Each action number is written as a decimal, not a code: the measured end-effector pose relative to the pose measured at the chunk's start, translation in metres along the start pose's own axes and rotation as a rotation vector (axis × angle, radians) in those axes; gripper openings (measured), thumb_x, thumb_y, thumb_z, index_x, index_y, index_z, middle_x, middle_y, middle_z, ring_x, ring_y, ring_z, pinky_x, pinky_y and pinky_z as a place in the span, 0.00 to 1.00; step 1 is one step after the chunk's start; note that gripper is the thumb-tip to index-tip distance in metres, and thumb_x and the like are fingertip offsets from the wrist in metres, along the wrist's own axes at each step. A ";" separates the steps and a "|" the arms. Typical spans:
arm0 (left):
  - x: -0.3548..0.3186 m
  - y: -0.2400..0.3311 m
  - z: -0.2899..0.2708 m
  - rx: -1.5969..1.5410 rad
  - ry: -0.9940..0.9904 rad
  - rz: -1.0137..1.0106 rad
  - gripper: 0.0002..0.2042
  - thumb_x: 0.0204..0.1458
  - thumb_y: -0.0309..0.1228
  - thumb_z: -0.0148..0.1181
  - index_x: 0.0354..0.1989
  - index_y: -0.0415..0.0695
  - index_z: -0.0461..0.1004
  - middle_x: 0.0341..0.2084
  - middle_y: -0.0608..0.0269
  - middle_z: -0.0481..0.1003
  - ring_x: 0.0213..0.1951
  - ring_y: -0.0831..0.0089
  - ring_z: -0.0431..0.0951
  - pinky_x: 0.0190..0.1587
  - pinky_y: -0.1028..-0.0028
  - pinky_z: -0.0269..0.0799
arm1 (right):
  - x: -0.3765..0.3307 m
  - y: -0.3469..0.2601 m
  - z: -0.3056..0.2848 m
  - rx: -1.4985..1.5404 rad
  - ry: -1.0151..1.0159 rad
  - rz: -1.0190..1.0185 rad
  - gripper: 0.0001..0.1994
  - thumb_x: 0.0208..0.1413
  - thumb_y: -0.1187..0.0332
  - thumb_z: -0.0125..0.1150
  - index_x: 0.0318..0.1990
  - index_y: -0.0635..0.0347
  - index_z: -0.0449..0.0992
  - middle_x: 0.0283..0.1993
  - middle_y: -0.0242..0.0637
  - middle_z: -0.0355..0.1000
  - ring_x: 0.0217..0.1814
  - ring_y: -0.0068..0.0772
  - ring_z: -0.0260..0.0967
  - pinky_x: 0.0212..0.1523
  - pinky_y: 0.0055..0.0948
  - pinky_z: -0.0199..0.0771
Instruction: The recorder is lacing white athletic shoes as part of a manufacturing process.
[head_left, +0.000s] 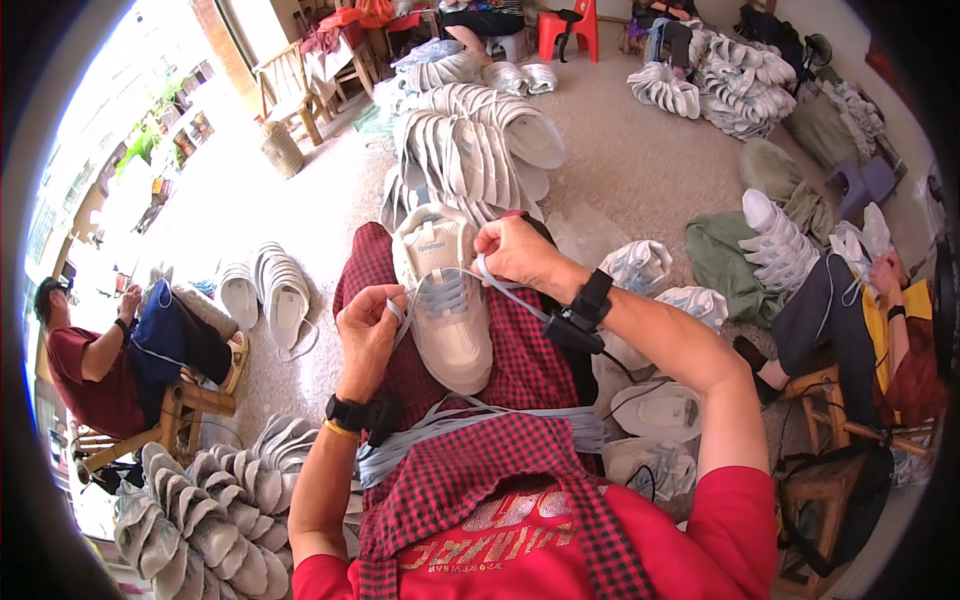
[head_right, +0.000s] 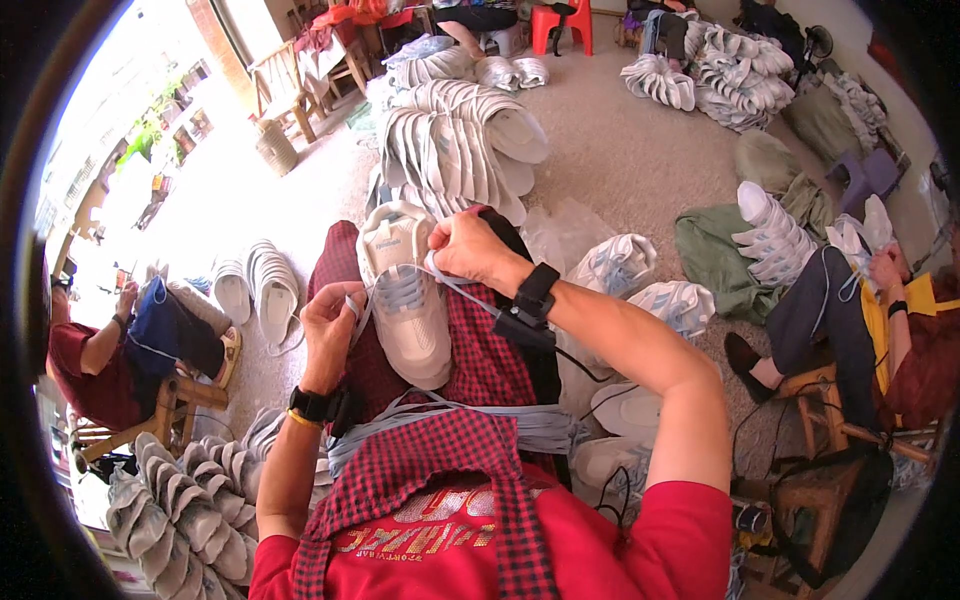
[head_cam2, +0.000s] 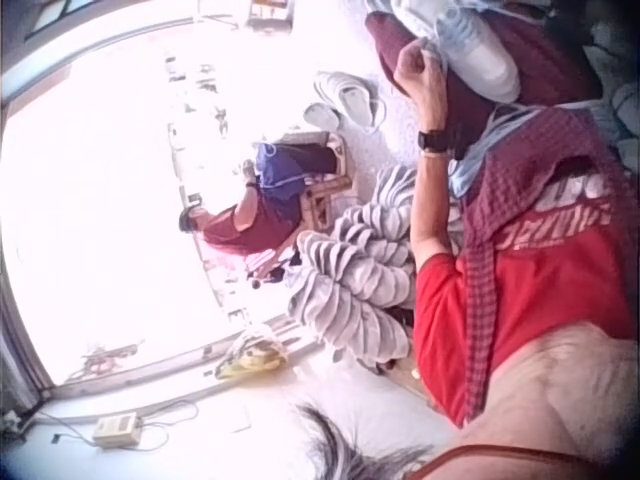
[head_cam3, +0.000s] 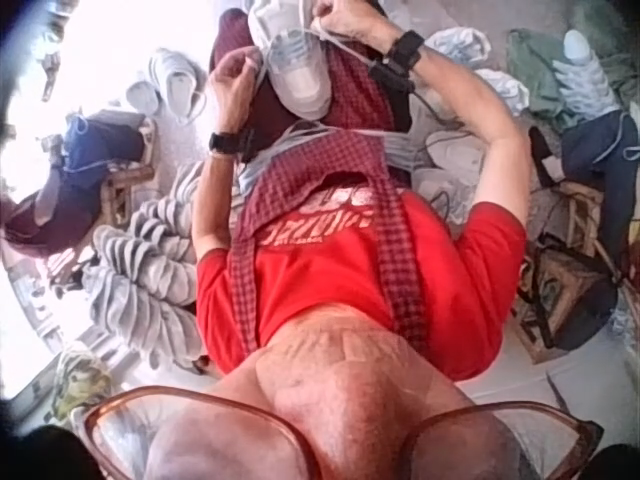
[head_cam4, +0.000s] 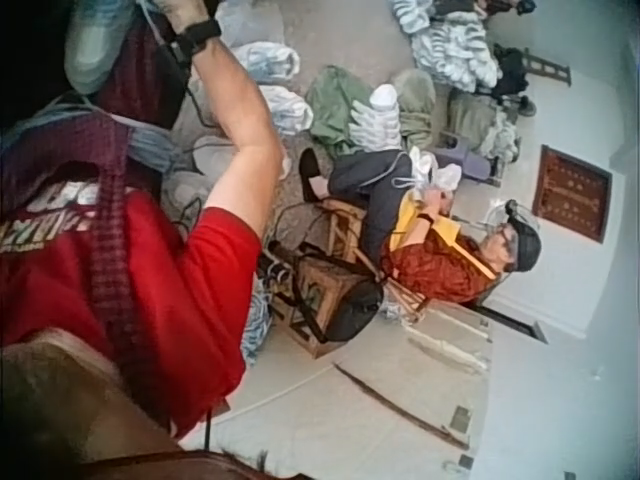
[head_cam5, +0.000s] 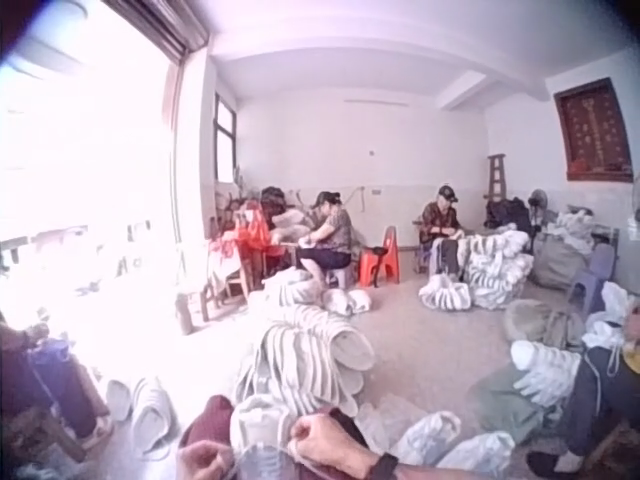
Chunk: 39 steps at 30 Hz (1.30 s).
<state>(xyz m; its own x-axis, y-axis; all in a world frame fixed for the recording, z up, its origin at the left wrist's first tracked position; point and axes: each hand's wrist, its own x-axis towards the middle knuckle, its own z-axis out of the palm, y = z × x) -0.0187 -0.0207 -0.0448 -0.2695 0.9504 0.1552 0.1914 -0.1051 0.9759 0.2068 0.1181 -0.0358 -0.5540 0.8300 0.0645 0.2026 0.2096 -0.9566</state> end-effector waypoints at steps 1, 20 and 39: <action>0.001 -0.005 0.000 -0.037 0.018 0.007 0.07 0.60 0.26 0.60 0.43 0.37 0.79 0.33 0.70 0.78 0.34 0.85 0.75 0.36 0.82 0.71 | 0.006 0.000 0.004 -0.036 0.004 -0.022 0.09 0.44 0.73 0.70 0.31 0.65 0.75 0.26 0.29 0.73 0.27 0.18 0.68 0.26 0.23 0.66; 0.011 0.007 0.011 0.065 0.116 0.093 0.05 0.53 0.23 0.60 0.36 0.36 0.80 0.25 0.68 0.78 0.27 0.86 0.73 0.30 0.81 0.69 | -0.005 -0.003 -0.003 0.019 -0.022 0.021 0.14 0.46 0.70 0.75 0.37 0.66 0.77 0.26 0.32 0.77 0.26 0.17 0.71 0.26 0.22 0.70; 0.052 0.068 -0.012 0.789 -0.516 0.585 0.16 0.45 0.22 0.55 0.44 0.35 0.76 0.45 0.37 0.72 0.46 0.44 0.70 0.51 0.51 0.66 | 0.042 0.026 0.016 -0.780 0.389 -1.200 0.13 0.46 0.70 0.61 0.41 0.60 0.71 0.55 0.53 0.64 0.57 0.61 0.63 0.49 0.58 0.70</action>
<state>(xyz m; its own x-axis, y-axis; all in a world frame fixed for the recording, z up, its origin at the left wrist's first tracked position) -0.0314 0.0181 0.0320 0.4493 0.8420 0.2986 0.7572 -0.5363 0.3728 0.1754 0.1503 -0.0624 -0.4799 0.0209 0.8771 0.2331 0.9668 0.1045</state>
